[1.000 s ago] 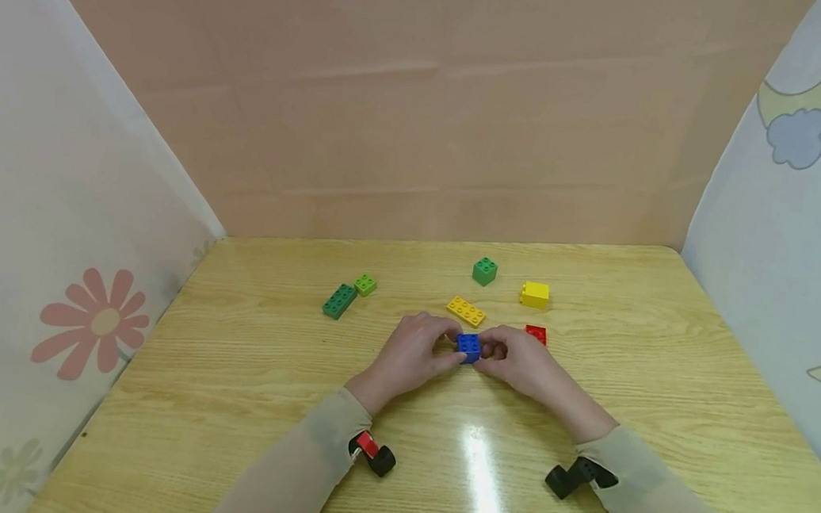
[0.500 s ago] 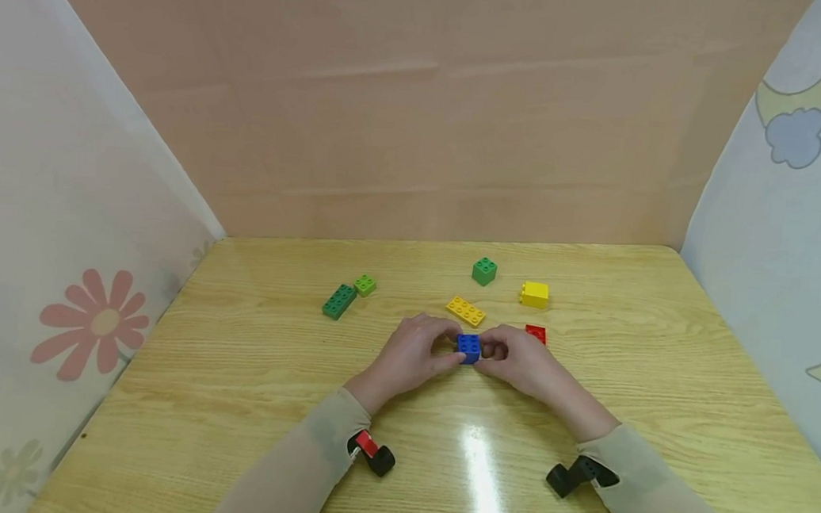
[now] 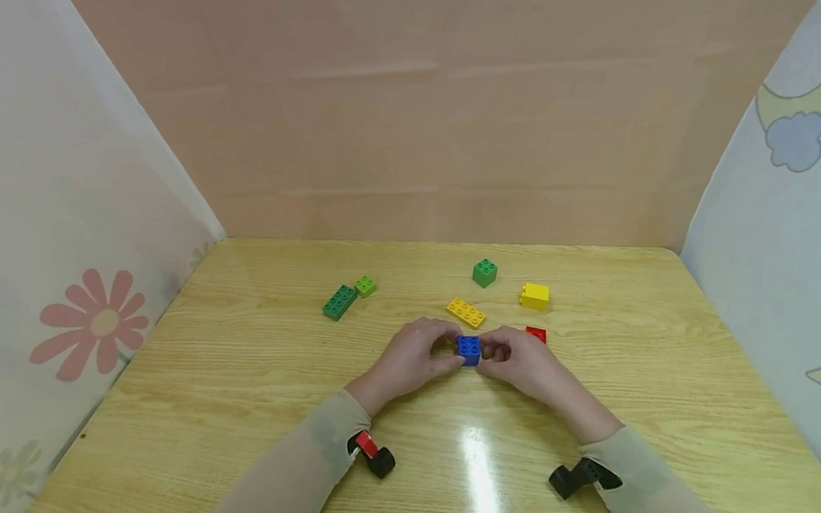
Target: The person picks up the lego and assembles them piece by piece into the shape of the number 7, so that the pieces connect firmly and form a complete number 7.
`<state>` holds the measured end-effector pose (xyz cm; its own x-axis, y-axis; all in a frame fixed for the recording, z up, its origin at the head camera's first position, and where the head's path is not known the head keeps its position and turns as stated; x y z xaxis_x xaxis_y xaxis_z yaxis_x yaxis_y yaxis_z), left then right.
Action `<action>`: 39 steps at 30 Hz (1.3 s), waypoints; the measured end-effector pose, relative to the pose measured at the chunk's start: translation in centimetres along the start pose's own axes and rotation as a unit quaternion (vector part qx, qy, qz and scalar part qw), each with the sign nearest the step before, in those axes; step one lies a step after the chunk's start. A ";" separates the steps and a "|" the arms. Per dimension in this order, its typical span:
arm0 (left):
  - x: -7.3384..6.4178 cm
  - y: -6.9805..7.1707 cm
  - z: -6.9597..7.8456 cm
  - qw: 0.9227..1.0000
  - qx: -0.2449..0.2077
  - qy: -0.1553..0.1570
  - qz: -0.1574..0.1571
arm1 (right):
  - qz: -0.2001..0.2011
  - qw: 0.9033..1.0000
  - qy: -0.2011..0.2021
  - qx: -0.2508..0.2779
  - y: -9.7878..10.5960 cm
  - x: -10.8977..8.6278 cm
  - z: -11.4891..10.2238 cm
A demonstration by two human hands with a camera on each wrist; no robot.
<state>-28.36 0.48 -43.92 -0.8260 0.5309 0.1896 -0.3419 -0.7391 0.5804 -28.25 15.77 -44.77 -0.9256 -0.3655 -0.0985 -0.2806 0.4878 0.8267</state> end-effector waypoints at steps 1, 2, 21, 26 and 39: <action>0.0 0.0 0.0 1.000 0.000 0.001 0.000 | -0.001 1.000 0.001 0.001 0.1 0.0 0.0; 0.0 0.0 -0.1 1.000 0.001 0.002 -0.001 | -0.001 1.000 0.000 0.001 0.1 0.0 0.1; -0.1 -0.2 0.1 1.000 0.022 0.010 -0.003 | 0.101 0.993 -0.023 -0.061 5.8 -1.2 1.7; -0.1 0.0 0.0 1.000 0.025 0.009 -0.002 | 0.117 0.988 -0.042 -0.090 7.6 -1.2 2.7; -0.2 -0.1 0.1 1.000 0.031 0.003 0.003 | 0.141 0.980 -0.047 -0.132 10.3 -0.3 4.9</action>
<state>-28.13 0.46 -43.94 -0.8300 0.5249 0.1886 -0.3096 -0.7149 0.6270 -32.06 24.77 -38.94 -0.9797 -0.1645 0.1145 0.0544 0.3316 0.9418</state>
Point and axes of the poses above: each hand's wrist, its own x-axis towards the middle knuckle, its own y-axis out of the back of the hand, z = x × y, the point moved 10 cm from there along x, towards the middle knuckle, and after that the axes turned 15 degrees about -x, right-handed, at the moved point
